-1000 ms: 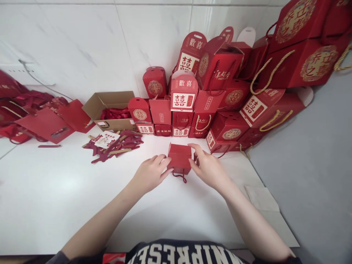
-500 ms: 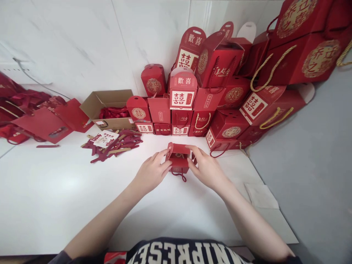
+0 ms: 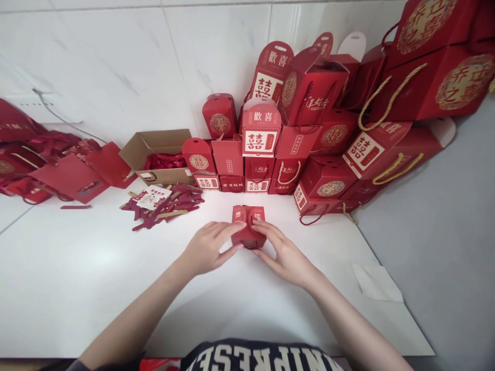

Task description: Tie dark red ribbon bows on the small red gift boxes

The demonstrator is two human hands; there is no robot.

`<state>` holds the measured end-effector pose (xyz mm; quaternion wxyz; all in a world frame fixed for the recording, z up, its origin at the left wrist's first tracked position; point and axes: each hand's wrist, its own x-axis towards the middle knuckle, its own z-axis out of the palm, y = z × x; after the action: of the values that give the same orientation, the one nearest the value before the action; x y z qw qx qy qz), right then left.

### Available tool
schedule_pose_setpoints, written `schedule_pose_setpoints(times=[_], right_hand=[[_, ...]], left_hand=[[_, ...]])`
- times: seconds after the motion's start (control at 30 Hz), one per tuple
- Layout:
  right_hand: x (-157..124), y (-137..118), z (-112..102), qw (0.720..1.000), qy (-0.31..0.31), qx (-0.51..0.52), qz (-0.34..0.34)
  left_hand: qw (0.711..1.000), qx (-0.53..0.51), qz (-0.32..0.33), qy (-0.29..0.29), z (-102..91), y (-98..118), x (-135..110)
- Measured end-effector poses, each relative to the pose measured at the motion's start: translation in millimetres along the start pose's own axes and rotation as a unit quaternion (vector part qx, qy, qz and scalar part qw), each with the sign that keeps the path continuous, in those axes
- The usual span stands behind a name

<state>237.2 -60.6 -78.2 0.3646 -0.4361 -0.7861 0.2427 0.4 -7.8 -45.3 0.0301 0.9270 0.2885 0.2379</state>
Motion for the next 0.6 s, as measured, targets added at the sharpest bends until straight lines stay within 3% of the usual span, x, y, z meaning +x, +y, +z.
schedule_pose_setpoints(times=[0.03,0.1,0.2,0.27,0.3,0.33,0.43,0.6], right_hand=[[-1.2,0.4,-1.0,1.0,0.016,0.005,0.0],[-3.5,3.8,-4.1,0.997,0.074,-0.001,0.002],[-6.4,13.9,-7.5,0.986,0.165,-0.016,0.008],[-7.6,21.0,-7.5,0.982,0.188,-0.018,0.013],[-7.9,23.9,-6.9,0.982,0.19,-0.018,0.015],[-8.1,26.2,-6.0,0.982,0.187,-0.017,0.017],[-8.0,29.7,-3.1,0.986,0.165,-0.016,0.022],[-8.1,30.9,-2.2,0.99,0.138,-0.021,0.023]], left_hand=[[0.999,0.012,-0.015,0.027,-8.2,-11.5,5.0],[0.988,0.068,-0.109,0.091,-25.6,-48.1,18.8],[0.936,0.156,-0.285,0.136,-44.9,-128.3,42.3],[0.903,0.164,-0.39,0.074,-48.2,-182.1,55.9],[0.894,0.152,-0.422,0.014,-46.9,-204.5,61.7],[0.891,0.144,-0.43,-0.009,-44.2,-222.8,66.8],[0.891,0.126,-0.433,-0.051,-33.0,-253.4,77.3],[0.886,0.115,-0.445,-0.055,-29.6,-262.7,81.8]])
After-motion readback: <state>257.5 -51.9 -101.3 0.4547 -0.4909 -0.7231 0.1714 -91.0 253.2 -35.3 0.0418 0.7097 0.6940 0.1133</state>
